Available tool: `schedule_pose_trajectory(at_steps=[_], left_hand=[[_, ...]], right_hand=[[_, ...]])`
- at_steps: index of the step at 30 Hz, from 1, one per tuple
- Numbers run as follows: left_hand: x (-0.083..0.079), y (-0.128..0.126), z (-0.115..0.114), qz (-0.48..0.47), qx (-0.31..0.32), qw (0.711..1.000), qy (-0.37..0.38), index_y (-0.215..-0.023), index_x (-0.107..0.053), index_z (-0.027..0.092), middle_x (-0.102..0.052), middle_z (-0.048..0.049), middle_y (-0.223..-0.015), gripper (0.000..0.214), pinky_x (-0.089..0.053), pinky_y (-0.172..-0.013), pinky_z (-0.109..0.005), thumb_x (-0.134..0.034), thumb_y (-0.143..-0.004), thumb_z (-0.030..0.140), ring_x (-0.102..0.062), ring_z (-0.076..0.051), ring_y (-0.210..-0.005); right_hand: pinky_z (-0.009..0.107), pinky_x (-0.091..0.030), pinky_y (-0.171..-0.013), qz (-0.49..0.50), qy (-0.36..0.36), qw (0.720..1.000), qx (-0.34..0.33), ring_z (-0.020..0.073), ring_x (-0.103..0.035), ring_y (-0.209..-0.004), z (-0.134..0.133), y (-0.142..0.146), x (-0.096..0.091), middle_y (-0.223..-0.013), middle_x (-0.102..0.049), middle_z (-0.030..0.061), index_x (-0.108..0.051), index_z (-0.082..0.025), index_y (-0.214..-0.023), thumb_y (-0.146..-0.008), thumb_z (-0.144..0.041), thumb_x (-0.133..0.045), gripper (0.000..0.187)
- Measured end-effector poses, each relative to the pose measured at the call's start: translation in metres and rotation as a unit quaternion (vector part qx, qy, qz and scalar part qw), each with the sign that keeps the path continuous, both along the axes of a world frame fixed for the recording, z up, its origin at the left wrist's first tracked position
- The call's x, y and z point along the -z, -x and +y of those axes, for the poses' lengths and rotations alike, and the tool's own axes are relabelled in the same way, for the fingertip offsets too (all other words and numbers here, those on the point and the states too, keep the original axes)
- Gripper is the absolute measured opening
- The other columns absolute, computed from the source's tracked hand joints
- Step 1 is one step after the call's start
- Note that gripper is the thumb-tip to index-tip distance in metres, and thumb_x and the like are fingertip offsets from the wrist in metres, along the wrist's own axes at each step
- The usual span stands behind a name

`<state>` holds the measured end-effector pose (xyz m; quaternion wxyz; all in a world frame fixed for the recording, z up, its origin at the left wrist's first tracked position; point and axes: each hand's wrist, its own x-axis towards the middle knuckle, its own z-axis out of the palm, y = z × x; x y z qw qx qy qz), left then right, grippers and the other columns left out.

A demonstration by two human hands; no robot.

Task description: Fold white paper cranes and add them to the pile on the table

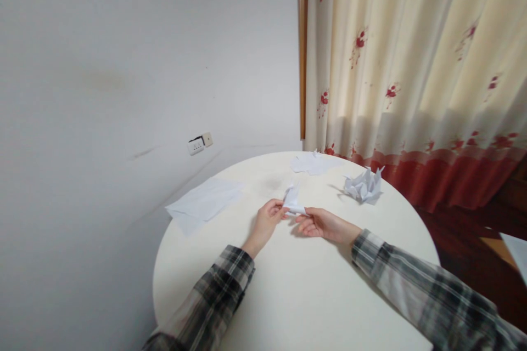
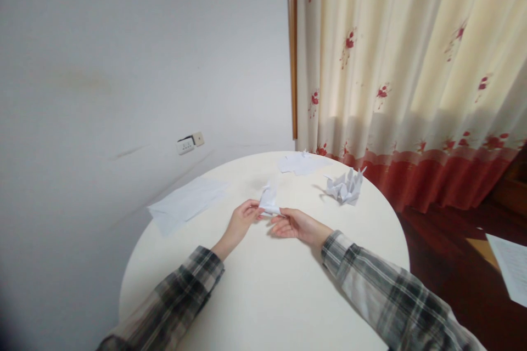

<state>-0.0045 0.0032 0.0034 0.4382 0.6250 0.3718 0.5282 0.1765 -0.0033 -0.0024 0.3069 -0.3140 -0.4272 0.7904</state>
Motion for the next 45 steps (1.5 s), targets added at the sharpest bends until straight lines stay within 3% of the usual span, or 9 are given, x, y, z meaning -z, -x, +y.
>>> schedule_pose_trajectory(at_steps=[3, 8, 14, 23, 35, 41, 45], left_hand=[[0.0025, 0.0001, 0.0002, 0.01, 0.008, 1.0, 0.005, -0.075, -0.056, 0.012, -0.058, -0.0009, -0.066, 0.025, -0.041, -0.053, -0.02, -0.064, -0.061, 0.031, -0.054, -0.01, -0.056], [0.0071, 0.0012, 0.0023, 0.022, 0.015, 0.999, 0.024, -0.077, -0.058, 0.011, -0.058, -0.0007, -0.061, 0.025, -0.04, -0.053, -0.02, -0.066, -0.058, 0.026, -0.054, -0.01, -0.056], [0.0094, 0.0024, 0.0037, 0.042, 0.014, 0.998, 0.033, -0.073, -0.058, 0.011, -0.057, -0.0004, -0.058, 0.025, -0.038, -0.049, -0.019, -0.067, -0.056, 0.025, -0.052, -0.01, -0.054], [0.0042, 0.002, 0.0026, 0.056, 0.028, 0.997, 0.051, -0.07, -0.057, 0.011, -0.055, 0.0009, -0.055, 0.025, -0.037, -0.046, -0.018, -0.068, -0.054, 0.027, -0.05, -0.009, -0.05], [0.0097, 0.0031, 0.0025, 0.042, 0.054, 0.997, 0.027, -0.075, -0.058, 0.012, -0.062, -0.0033, -0.071, 0.025, -0.043, -0.064, -0.023, -0.069, -0.054, 0.022, -0.057, -0.013, -0.067], [0.0077, 0.0038, -0.0007, 0.053, 0.044, 0.997, 0.027, -0.082, -0.059, 0.012, -0.061, -0.0016, -0.065, 0.028, -0.044, -0.062, -0.024, -0.067, -0.057, 0.023, -0.056, -0.012, -0.062], [0.006, 0.003, -0.0024, 0.051, 0.023, 0.998, -0.01, -0.079, -0.061, 0.012, -0.062, -0.0041, -0.075, 0.025, -0.046, -0.068, -0.026, -0.066, -0.058, 0.025, -0.057, -0.013, -0.068]], right_hand=[[0.015, -0.048, -0.056, 0.026, 0.039, 0.999, 0.002, 0.0068, -0.06, -0.054, 0.0003, -0.0032, -0.002, -0.066, -0.064, 0.0066, -0.057, -0.005, -0.083, -0.083, -0.023, -0.041, 0.024], [0.013, -0.049, -0.055, 0.015, 0.019, 0.998, 0.051, 0.0058, -0.059, -0.052, -0.0016, -0.0049, -0.0054, -0.065, -0.063, 0.0033, -0.057, -0.008, -0.078, -0.077, -0.01, -0.05, 0.007], [0.008, -0.043, -0.044, -0.002, -0.073, 0.996, 0.055, 0.0024, -0.053, -0.044, -0.0008, -0.0049, -0.0026, -0.057, -0.061, 0.0013, -0.056, -0.009, -0.073, -0.071, -0.01, -0.056, 0.003], [0.013, -0.039, -0.043, -0.07, -0.226, 0.967, 0.096, 0.0042, -0.05, -0.044, 0.0007, -0.0058, -0.0029, -0.055, -0.06, 0.0009, -0.057, -0.008, -0.073, -0.066, -0.018, -0.059, 0.011], [0.012, -0.038, -0.043, -0.018, -0.146, 0.987, 0.066, 0.0032, -0.05, -0.043, -0.0025, -0.0046, -0.0036, -0.054, -0.059, 0.0011, -0.056, -0.009, -0.073, -0.069, -0.012, -0.054, 0.006], [0.013, -0.039, -0.043, -0.096, -0.171, 0.976, 0.097, 0.0046, -0.051, -0.042, 0.0013, -0.0017, -0.0014, -0.05, -0.059, 0.0011, -0.056, -0.009, -0.065, -0.065, -0.011, -0.054, 0.003], [0.013, -0.036, -0.04, -0.119, -0.151, 0.979, 0.065, 0.0037, -0.049, -0.04, 0.0047, -0.0029, 0.0031, -0.049, -0.059, 0.0008, -0.058, -0.009, -0.064, -0.064, -0.011, -0.054, 0.005]])
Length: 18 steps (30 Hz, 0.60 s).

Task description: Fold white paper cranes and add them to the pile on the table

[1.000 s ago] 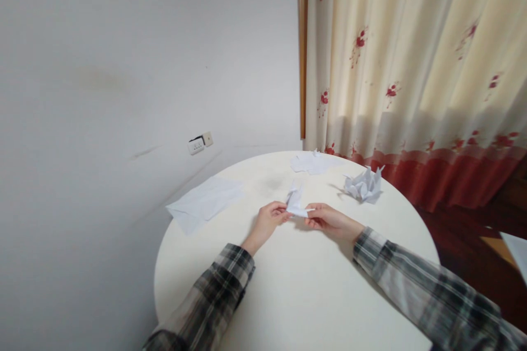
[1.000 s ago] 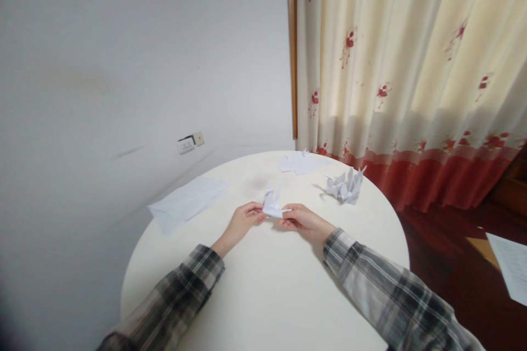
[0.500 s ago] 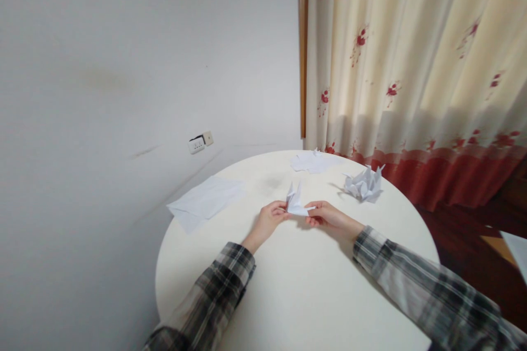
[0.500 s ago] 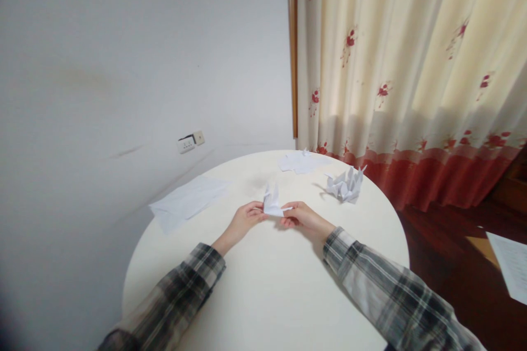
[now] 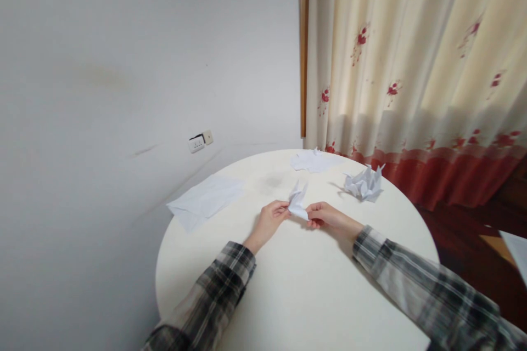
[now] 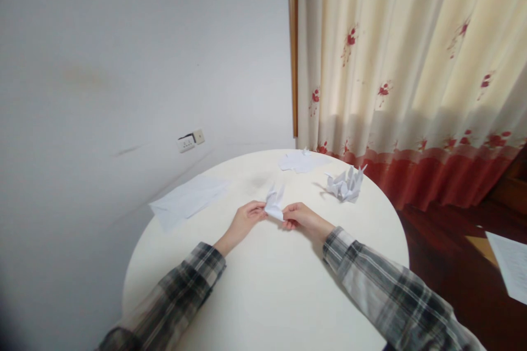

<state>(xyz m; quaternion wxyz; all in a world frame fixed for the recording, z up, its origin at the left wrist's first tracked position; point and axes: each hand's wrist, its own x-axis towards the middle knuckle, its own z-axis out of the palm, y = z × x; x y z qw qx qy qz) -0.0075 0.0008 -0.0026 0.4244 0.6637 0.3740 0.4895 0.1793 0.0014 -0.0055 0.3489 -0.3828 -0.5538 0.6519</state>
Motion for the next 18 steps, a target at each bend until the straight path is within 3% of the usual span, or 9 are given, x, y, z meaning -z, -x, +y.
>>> schedule_pose_trajectory(at_steps=[4, 10, 18], left_hand=[[-0.001, -0.001, 0.001, 0.0, -0.024, 0.999, -0.032, -0.075, -0.063, 0.013, -0.06, -0.0045, -0.076, 0.022, -0.047, -0.068, -0.026, -0.066, -0.059, 0.026, -0.057, -0.014, -0.068], [0.003, -0.001, 0.003, -0.001, -0.03, 0.999, 0.014, -0.076, -0.063, 0.012, -0.062, -0.0039, -0.067, 0.026, -0.046, -0.059, -0.024, -0.067, -0.058, 0.03, -0.056, -0.012, -0.059], [0.01, 0.0, 0.011, -0.018, 0.021, 0.993, 0.114, -0.082, -0.063, 0.01, -0.064, -0.006, -0.069, 0.032, -0.044, -0.057, -0.022, -0.067, -0.058, 0.032, -0.058, -0.012, -0.059]], right_hand=[[0.013, -0.034, -0.041, 0.007, 0.001, 1.0, -0.021, 0.0027, -0.047, -0.04, 0.0, -0.001, -0.001, -0.052, -0.06, 0.0004, -0.06, -0.009, -0.066, -0.062, -0.011, -0.054, 0.007], [0.017, -0.032, -0.041, -0.033, -0.09, 0.993, 0.073, 0.0057, -0.046, -0.04, -0.001, 0.002, -0.007, -0.045, -0.055, -0.0014, -0.058, -0.01, -0.062, -0.061, -0.014, -0.055, 0.005], [0.017, -0.033, -0.044, -0.162, -0.283, 0.935, 0.139, 0.0077, -0.047, -0.044, 0.0, -0.001, -0.001, -0.049, -0.054, -0.0023, -0.059, -0.014, -0.07, -0.065, -0.012, -0.048, 0.012]])
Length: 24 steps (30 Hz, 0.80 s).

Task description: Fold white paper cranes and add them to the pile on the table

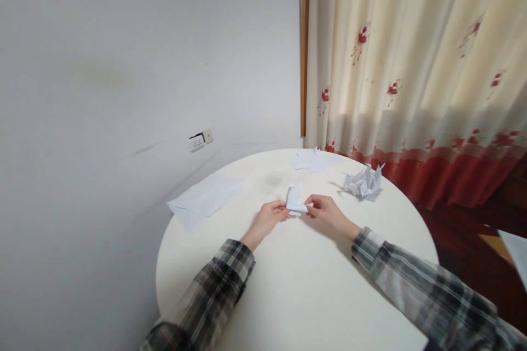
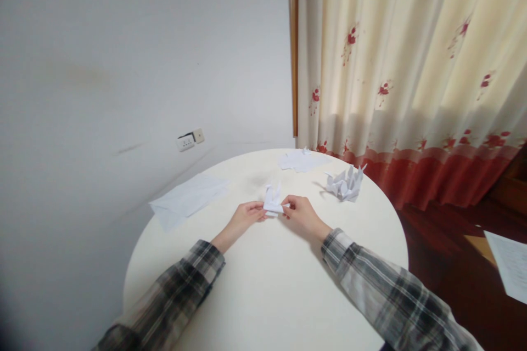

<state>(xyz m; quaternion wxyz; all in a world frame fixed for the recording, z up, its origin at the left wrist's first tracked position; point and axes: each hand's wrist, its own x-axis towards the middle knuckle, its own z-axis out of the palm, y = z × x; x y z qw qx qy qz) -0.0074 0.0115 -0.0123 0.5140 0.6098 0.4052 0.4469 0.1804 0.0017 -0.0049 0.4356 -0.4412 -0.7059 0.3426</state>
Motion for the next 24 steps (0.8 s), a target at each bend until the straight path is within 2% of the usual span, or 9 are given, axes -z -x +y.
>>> schedule_pose_trajectory(at_steps=[5, 11, 16, 20, 24], left_hand=[[-0.0066, -0.0003, -0.0068, 0.0, 0.034, 0.999, 0.028, -0.083, -0.064, 0.009, -0.065, -0.0073, -0.072, 0.036, -0.044, -0.058, -0.022, -0.071, -0.053, 0.028, -0.057, -0.011, -0.06], [-0.0075, -0.0019, -0.0093, -0.016, 0.005, 0.999, 0.048, -0.077, -0.065, 0.009, -0.065, -0.0069, -0.074, 0.029, -0.046, -0.064, -0.023, -0.069, -0.058, 0.031, -0.059, -0.012, -0.063], [-0.0036, -0.0011, -0.0046, -0.017, -0.002, 0.998, 0.062, -0.071, -0.066, 0.01, -0.065, -0.0049, -0.068, 0.025, -0.047, -0.061, -0.023, -0.071, -0.055, 0.028, -0.057, -0.01, -0.058], [-0.004, 0.0003, -0.0051, -0.015, 0.004, 0.998, 0.063, -0.074, -0.066, 0.01, -0.066, -0.0057, -0.07, 0.029, -0.047, -0.061, -0.023, -0.072, -0.054, 0.029, -0.058, -0.011, -0.058], [-0.0066, 0.001, -0.0084, -0.009, 0.018, 0.999, 0.049, -0.076, -0.066, 0.01, -0.065, -0.0064, -0.072, 0.031, -0.047, -0.063, -0.023, -0.066, -0.061, 0.036, -0.057, -0.011, -0.061]], right_hand=[[0.017, -0.033, -0.045, -0.041, -0.047, 0.998, 0.008, 0.0081, -0.047, -0.046, 0.0011, -0.0035, 0.0015, -0.05, -0.054, -0.0019, -0.058, -0.015, -0.068, -0.068, -0.016, -0.048, 0.01], [0.017, -0.031, -0.043, -0.041, -0.04, 0.998, 0.008, 0.0076, -0.045, -0.043, 0.0014, -0.0035, 0.0032, -0.048, -0.053, -0.0026, -0.058, -0.015, -0.068, -0.067, -0.015, -0.048, 0.01], [0.017, -0.031, -0.043, -0.055, -0.05, 0.997, -0.001, 0.0078, -0.046, -0.044, -0.0025, -0.0029, 0.0022, -0.05, -0.054, -0.0016, -0.059, -0.014, -0.069, -0.068, -0.015, -0.047, 0.012], [0.017, -0.031, -0.043, -0.062, -0.059, 0.996, -0.01, 0.0078, -0.045, -0.045, -0.0018, -0.0042, 0.0028, -0.051, -0.054, -0.0013, -0.058, -0.014, -0.069, -0.069, -0.016, -0.047, 0.012], [0.017, -0.03, -0.043, -0.081, -0.07, 0.994, -0.007, 0.0078, -0.045, -0.045, -0.0023, -0.0046, 0.0032, -0.052, -0.055, -0.0011, -0.059, -0.014, -0.07, -0.07, -0.016, -0.046, 0.013]])
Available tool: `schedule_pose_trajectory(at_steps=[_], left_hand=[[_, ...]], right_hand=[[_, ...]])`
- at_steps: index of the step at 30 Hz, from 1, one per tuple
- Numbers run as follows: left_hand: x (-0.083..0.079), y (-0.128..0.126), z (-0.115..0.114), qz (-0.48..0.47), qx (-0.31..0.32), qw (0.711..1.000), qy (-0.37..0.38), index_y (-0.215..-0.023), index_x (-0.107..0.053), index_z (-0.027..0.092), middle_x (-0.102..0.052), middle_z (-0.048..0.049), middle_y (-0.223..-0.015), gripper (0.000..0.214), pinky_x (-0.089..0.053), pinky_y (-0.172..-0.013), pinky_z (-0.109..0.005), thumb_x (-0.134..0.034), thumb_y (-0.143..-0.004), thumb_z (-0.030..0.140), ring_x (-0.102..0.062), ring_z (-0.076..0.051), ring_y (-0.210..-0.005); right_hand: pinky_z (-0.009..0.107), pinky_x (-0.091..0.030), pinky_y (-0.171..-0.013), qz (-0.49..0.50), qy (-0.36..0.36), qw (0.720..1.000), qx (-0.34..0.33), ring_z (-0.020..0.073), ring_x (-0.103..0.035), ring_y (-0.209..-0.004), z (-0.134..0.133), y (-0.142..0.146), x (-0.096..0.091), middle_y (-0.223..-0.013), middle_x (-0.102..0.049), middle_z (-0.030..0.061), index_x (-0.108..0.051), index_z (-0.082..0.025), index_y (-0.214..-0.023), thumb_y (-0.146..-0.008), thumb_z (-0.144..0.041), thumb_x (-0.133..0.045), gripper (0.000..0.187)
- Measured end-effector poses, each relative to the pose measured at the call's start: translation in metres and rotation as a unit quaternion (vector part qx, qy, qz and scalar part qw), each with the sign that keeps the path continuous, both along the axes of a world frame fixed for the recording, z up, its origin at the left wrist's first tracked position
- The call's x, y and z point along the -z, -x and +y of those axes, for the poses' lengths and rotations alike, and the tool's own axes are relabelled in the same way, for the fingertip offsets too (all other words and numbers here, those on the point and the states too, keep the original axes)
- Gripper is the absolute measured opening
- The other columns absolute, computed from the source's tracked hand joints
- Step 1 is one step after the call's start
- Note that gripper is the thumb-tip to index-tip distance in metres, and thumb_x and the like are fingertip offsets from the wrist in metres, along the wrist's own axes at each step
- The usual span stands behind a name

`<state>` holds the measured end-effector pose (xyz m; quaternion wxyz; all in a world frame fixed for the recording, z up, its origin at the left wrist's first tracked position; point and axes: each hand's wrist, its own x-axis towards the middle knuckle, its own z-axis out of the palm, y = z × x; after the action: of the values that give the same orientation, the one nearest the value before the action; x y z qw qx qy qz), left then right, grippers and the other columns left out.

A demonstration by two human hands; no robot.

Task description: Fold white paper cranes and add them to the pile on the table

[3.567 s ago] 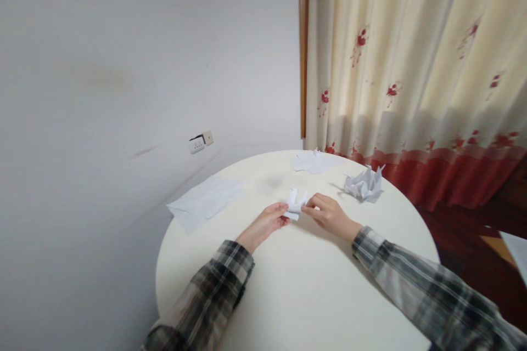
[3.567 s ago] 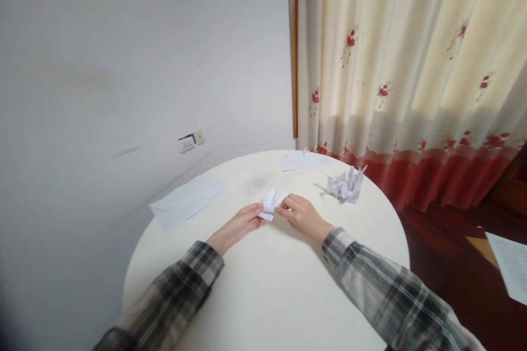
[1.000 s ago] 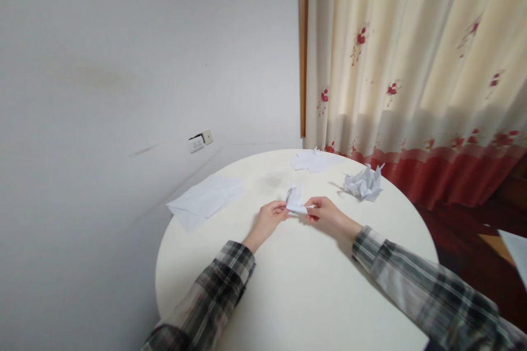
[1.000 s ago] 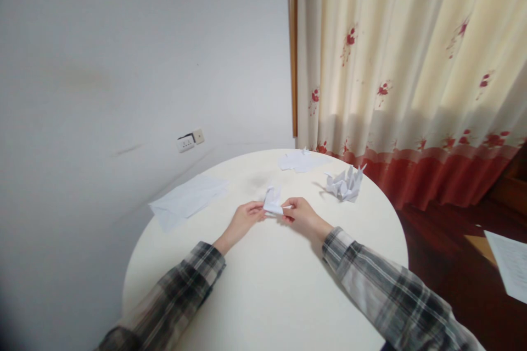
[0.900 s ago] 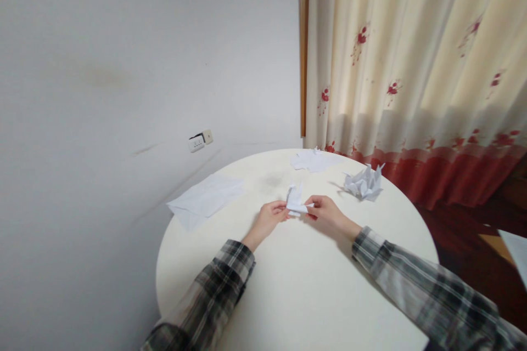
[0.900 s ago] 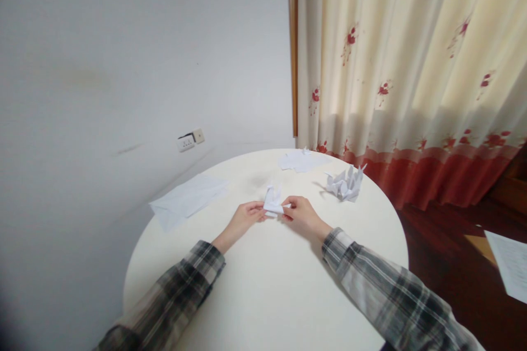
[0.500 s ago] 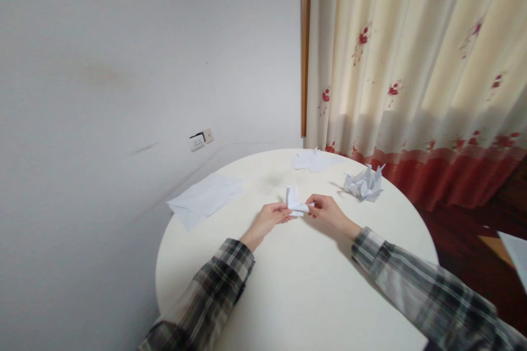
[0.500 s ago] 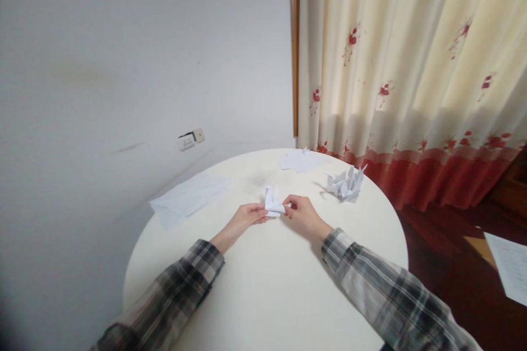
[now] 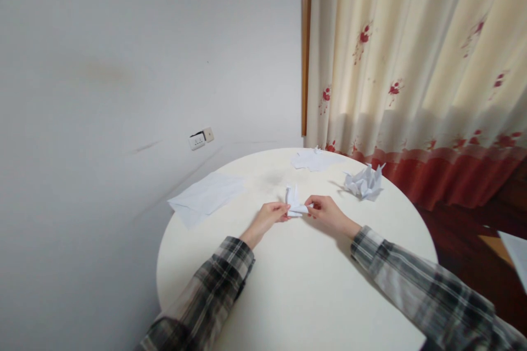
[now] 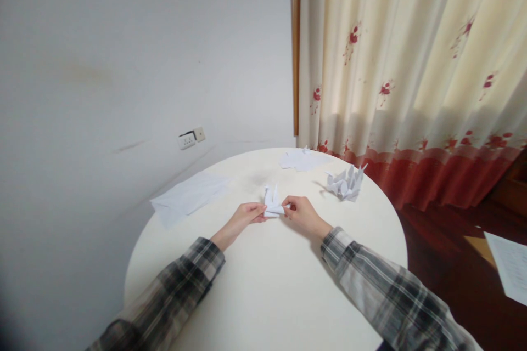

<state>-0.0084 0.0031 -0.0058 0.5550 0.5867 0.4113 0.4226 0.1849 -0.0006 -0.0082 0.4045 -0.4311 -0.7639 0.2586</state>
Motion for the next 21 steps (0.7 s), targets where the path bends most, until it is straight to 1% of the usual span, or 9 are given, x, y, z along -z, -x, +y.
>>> schedule_pose_trajectory(at_steps=[3, 6, 10, 16, 18, 21], left_hand=[[0.001, 0.0, 0.001, 0.008, -0.01, 1.0, -0.013, -0.073, -0.065, 0.01, -0.064, -0.0051, -0.068, 0.03, -0.046, -0.06, -0.021, -0.062, -0.064, 0.039, -0.056, -0.01, -0.058], [0.004, 0.0, 0.005, 0.027, -0.026, 0.999, -0.011, -0.068, -0.064, 0.01, -0.061, -0.0028, -0.06, 0.029, -0.045, -0.055, -0.02, -0.065, -0.061, 0.038, -0.055, -0.009, -0.052], [0.007, 0.001, 0.011, 0.058, -0.024, 0.998, -0.009, -0.066, -0.062, 0.01, -0.06, -0.0013, -0.057, 0.026, -0.044, -0.053, -0.02, -0.064, -0.061, 0.035, -0.054, -0.009, -0.049], [0.005, 0.008, 0.015, 0.078, -0.063, 0.994, -0.035, -0.066, -0.06, 0.01, -0.058, -0.0004, -0.054, 0.022, -0.042, -0.049, -0.019, -0.06, -0.065, 0.031, -0.053, -0.009, -0.048], [0.004, 0.008, 0.014, 0.086, -0.05, 0.994, -0.044, -0.065, -0.06, 0.01, -0.058, -0.0003, -0.054, 0.021, -0.042, -0.05, -0.02, -0.061, -0.065, 0.032, -0.053, -0.01, -0.049], [0.003, 0.007, 0.011, 0.101, -0.013, 0.993, -0.064, -0.061, -0.059, 0.011, -0.056, 0.0002, -0.053, 0.023, -0.042, -0.051, -0.02, -0.06, -0.064, 0.033, -0.053, -0.01, -0.05]], right_hand=[[0.017, -0.029, -0.043, -0.02, -0.013, 1.0, 0.003, 0.0076, -0.045, -0.045, -0.002, 0.001, -0.001, -0.053, -0.057, -0.0005, -0.06, -0.014, -0.071, -0.07, -0.017, -0.046, 0.014], [0.017, -0.028, -0.044, -0.046, -0.025, 0.999, 0.003, 0.0072, -0.044, -0.045, -0.004, 0.002, -0.002, -0.054, -0.058, -0.0006, -0.06, -0.014, -0.072, -0.071, -0.017, -0.047, 0.014], [0.017, -0.029, -0.046, -0.074, -0.048, 0.996, 0.001, 0.0071, -0.044, -0.046, -0.003, 0.001, -0.002, -0.054, -0.058, -0.001, -0.062, -0.014, -0.072, -0.071, -0.017, -0.048, 0.014], [0.018, -0.03, -0.049, -0.108, -0.071, 0.991, -0.04, 0.0074, -0.045, -0.049, -0.006, 0.0, -0.003, -0.055, -0.057, -0.0015, -0.061, -0.015, -0.072, -0.074, -0.019, -0.049, 0.013], [0.018, -0.031, -0.05, -0.114, -0.082, 0.989, -0.042, 0.0076, -0.046, -0.05, -0.008, -0.001, -0.004, -0.057, -0.058, -0.0011, -0.061, -0.015, -0.073, -0.075, -0.02, -0.049, 0.014], [0.018, -0.031, -0.05, -0.123, -0.1, 0.987, -0.031, 0.0078, -0.046, -0.05, -0.007, -0.001, -0.007, -0.058, -0.058, -0.0007, -0.061, -0.014, -0.075, -0.076, -0.02, -0.048, 0.015]])
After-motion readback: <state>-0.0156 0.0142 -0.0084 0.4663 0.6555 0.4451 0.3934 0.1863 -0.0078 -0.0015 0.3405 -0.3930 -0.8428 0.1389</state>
